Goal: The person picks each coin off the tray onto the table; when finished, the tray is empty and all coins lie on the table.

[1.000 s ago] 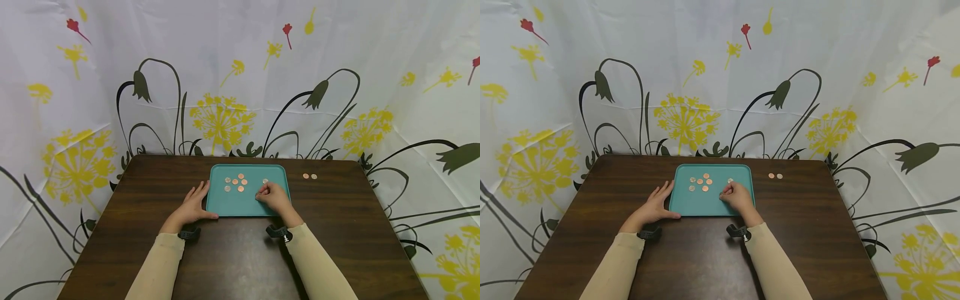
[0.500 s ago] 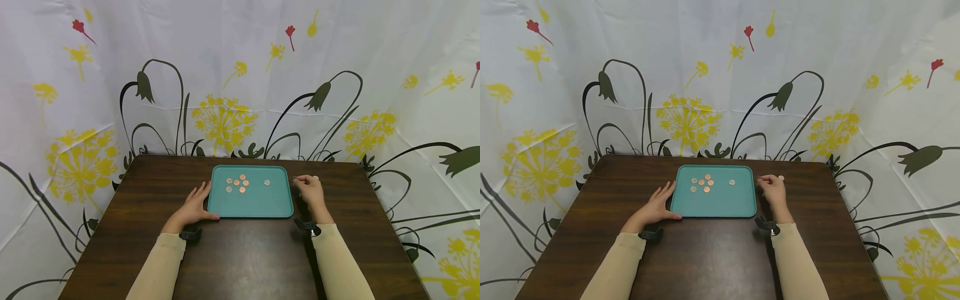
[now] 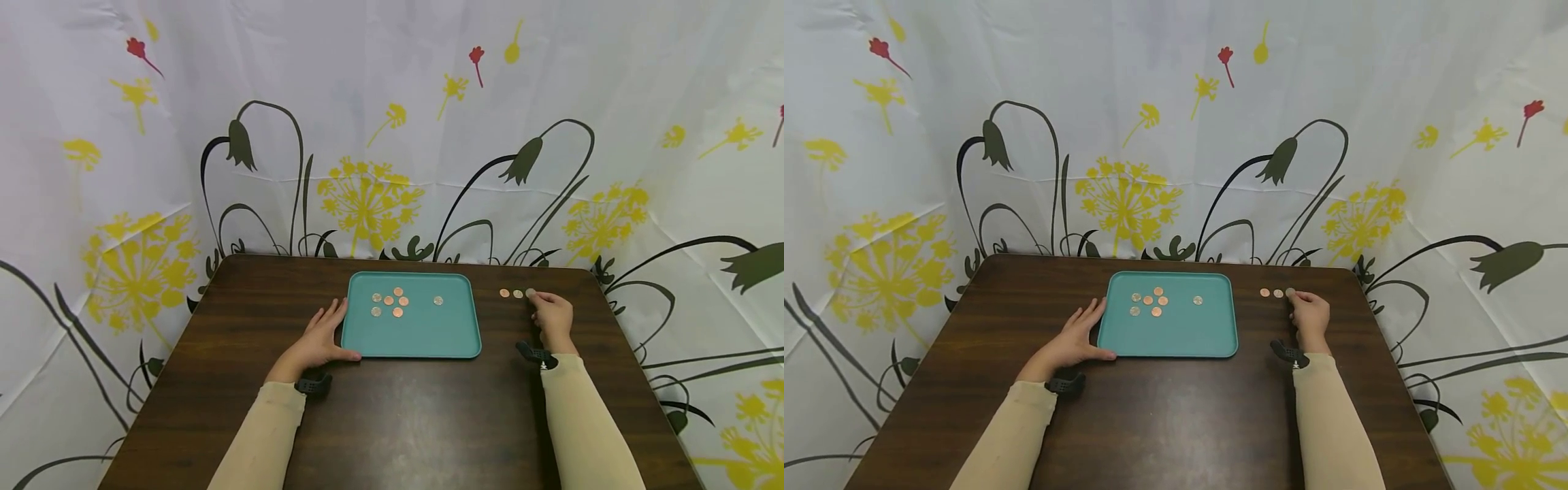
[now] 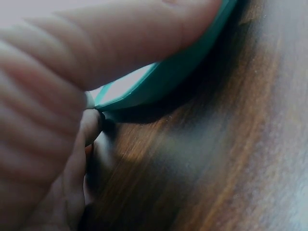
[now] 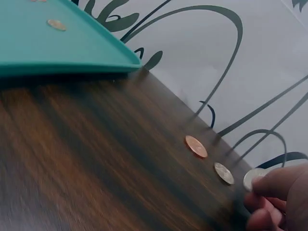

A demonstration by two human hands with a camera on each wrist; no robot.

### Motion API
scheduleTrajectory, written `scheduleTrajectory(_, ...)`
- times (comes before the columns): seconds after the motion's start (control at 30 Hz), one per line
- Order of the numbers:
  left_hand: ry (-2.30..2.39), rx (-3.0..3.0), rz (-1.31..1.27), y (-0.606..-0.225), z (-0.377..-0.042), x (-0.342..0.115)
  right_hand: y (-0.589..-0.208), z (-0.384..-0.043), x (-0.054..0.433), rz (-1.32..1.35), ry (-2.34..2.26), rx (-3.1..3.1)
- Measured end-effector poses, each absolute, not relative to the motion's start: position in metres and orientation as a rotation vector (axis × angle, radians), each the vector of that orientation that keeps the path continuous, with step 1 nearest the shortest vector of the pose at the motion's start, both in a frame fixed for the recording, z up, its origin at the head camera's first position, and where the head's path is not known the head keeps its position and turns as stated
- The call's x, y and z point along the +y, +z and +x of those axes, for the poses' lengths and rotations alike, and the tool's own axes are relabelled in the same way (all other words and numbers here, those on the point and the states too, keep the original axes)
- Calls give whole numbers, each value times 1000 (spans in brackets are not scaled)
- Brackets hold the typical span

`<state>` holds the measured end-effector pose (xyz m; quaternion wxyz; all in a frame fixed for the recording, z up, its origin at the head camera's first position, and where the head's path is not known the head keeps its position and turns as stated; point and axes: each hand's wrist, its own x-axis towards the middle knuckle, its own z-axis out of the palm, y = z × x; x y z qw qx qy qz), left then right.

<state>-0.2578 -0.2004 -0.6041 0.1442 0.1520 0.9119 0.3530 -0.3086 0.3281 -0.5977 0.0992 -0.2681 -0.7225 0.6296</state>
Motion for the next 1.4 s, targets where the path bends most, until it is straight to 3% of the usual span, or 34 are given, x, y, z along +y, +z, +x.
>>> scheduleTrajectory(1.4,1049,2611,454,-599,-254,-200,-602,-308,326,-887,1845,-2105)
